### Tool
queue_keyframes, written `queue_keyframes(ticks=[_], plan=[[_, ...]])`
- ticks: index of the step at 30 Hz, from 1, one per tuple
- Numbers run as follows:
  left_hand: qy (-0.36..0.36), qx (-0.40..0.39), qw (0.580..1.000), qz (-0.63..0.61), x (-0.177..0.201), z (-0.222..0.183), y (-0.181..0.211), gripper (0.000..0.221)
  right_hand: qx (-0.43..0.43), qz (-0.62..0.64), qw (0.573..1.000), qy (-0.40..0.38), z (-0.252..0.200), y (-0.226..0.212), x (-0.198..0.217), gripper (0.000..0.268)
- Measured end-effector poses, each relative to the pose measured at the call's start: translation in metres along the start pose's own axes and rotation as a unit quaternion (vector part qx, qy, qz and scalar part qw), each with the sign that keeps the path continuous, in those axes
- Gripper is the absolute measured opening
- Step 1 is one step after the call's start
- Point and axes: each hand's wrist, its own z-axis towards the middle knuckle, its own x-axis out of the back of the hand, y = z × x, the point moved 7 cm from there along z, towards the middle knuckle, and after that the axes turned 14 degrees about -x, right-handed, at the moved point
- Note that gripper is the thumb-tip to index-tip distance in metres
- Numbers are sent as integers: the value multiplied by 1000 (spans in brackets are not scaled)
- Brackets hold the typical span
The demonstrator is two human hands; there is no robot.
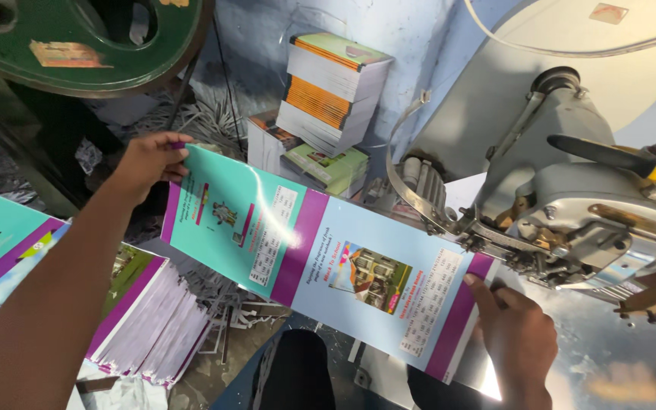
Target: The person repeatedly feeds book covers into a sewing machine to stitch the spine, then removes and stacks the finished covers. The person handles the covers by hand and uses the sewing machine to perform the binding operation.
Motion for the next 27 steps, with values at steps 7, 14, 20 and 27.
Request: queue_keyframes(ticks=[7, 14, 20, 27], plan=[[-8, 13, 999, 31, -34, -13, 17, 32, -14, -20, 1000, 12, 20, 33, 14, 56], [-1, 75, 994, -79, -64, -32, 20, 29, -20, -35, 999, 34, 37, 63, 24, 62], [-6, 67, 992, -108, -82, -35, 19, 30, 17, 0, 995, 100, 40, 76, 35, 56], [8, 69, 991, -112, -97, -38, 18, 30, 265, 5, 935, 237, 31, 68, 49, 67]])
